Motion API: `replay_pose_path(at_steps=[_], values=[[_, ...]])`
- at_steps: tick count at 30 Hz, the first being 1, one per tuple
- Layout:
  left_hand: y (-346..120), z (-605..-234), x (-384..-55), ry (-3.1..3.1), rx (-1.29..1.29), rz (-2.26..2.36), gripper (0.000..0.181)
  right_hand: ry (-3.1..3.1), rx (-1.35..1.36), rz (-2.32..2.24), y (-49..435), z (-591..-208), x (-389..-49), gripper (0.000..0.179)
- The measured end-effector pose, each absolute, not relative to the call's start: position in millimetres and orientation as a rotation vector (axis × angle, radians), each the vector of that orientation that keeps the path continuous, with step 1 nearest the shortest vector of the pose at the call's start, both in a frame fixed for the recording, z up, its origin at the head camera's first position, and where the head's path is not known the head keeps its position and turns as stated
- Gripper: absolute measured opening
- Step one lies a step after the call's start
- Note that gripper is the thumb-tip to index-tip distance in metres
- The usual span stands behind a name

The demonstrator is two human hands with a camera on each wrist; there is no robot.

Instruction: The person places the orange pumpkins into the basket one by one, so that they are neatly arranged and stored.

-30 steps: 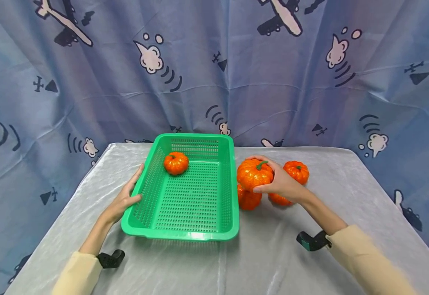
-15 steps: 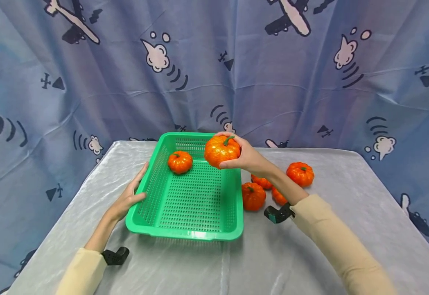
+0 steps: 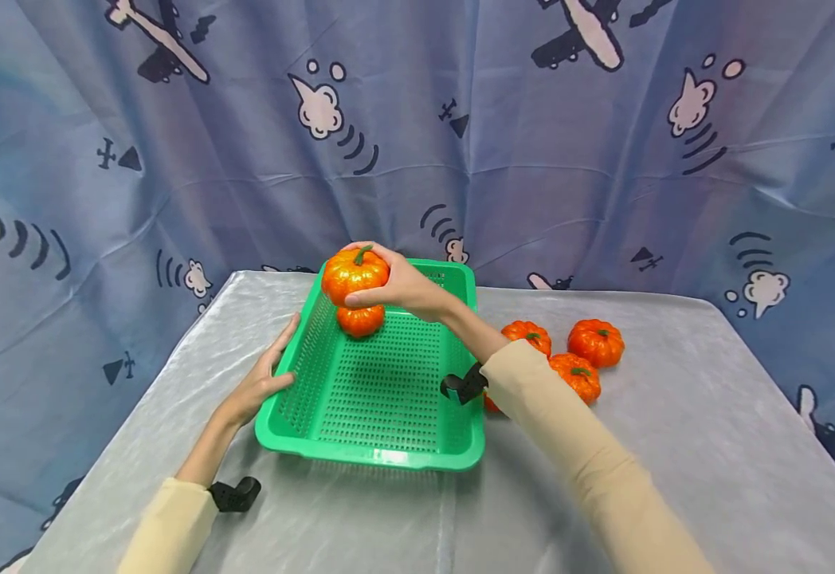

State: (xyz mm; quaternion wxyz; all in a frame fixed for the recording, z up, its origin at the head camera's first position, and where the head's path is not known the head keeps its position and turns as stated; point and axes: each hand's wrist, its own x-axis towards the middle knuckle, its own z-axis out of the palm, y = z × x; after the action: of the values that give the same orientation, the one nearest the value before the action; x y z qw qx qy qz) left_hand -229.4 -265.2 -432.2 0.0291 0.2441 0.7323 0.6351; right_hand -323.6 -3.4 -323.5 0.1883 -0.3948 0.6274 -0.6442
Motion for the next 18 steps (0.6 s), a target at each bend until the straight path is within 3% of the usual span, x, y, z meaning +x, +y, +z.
replay_pose_path(at_steps=[18], values=[[-266.4,-436.0,-231.7,2.233,0.734,1.984,0.092,1.971,-0.982,-1.341,-35.0,-379.5,-339.3,0.062]])
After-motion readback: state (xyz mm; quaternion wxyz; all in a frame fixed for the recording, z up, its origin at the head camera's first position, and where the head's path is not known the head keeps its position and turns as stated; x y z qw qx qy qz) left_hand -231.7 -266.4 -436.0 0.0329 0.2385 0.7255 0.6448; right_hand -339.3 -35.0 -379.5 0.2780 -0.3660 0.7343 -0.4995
